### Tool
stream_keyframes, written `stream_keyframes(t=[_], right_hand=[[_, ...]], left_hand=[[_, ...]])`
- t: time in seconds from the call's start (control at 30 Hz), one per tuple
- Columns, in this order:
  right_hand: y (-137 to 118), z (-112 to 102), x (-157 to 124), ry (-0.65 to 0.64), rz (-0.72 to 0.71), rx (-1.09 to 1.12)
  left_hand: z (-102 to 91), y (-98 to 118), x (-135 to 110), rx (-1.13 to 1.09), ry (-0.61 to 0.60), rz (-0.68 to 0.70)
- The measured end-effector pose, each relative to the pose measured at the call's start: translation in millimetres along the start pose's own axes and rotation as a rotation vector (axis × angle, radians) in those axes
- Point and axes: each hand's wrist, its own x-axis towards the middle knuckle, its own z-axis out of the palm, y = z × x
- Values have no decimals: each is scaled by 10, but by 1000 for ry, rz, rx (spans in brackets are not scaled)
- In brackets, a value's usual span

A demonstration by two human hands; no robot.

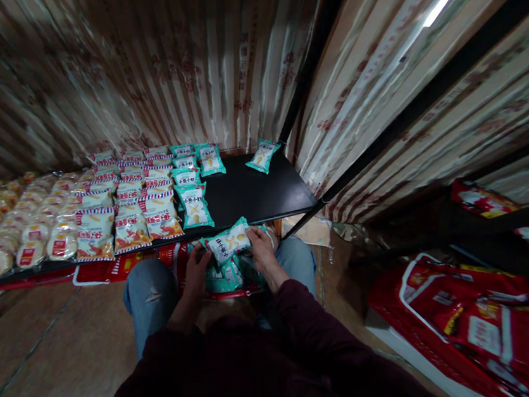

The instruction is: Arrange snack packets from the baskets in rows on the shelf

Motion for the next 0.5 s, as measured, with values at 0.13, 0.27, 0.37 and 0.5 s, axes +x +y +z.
stream_keyframes(t=[0.13,0.27,0.37,0.5], right_hand=[[40,-38,-71,65,32,55],[51,-94,-167,74,40,91],[7,-151,-251,55,86,115],[-81,-227,-338,-113,274,132]], left_hand=[[160,44,-114,-169,-43,-88],[263,112,-184,-170,-75,-57],[270,194,-171,-67,-48,7],[235,294,-97,85,-53,118]])
